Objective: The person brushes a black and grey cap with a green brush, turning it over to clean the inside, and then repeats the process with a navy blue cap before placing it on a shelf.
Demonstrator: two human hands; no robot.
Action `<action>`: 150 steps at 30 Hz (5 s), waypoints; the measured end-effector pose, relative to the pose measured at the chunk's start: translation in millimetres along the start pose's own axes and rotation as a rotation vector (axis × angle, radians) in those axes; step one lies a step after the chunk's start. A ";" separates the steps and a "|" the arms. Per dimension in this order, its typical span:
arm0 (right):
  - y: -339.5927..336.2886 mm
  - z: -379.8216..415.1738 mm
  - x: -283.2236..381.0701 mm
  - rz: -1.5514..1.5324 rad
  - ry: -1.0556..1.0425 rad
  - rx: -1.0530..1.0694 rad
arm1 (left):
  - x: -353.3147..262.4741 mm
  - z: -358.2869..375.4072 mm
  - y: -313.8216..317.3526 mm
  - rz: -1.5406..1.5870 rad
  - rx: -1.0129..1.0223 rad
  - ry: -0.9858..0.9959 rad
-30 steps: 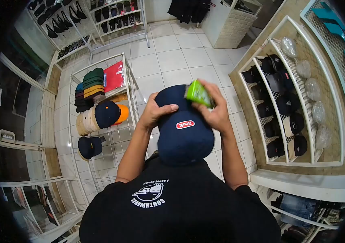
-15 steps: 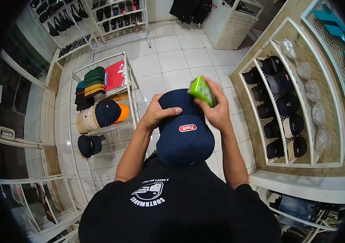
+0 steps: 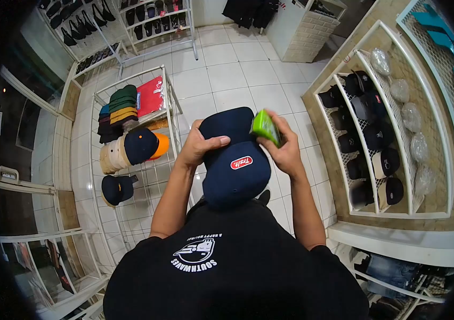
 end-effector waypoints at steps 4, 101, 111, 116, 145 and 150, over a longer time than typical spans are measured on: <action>7.3 -1.6 -3.2 -0.143 0.036 0.033 | -7.8 -0.4 -1.9 0.062 -0.064 0.022; 85.0 -37.0 -14.6 -0.295 0.213 0.637 | 48.4 65.0 -28.3 0.547 0.026 -0.232; 159.9 -18.2 64.1 0.518 -0.542 0.482 | 38.9 90.9 -57.3 0.159 -0.196 -0.146; 136.5 -35.0 28.7 0.295 -0.291 0.326 | 11.1 98.3 -53.7 0.151 -0.239 -0.173; 94.2 4.7 16.8 0.205 -0.251 0.236 | 48.5 64.6 -49.2 0.198 -0.140 -0.271; 89.4 2.3 10.0 0.283 -0.232 0.294 | 47.5 60.3 -44.6 0.075 -0.230 -0.295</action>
Point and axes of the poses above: each hand's wrist, its own z-axis away from the middle knuckle, its own y-axis out of the palm, x = y × z, the point moved 10 cm from there along -z, towards the middle knuckle, and after that the axes turned 5 degrees about y, right-handed, at the moved point
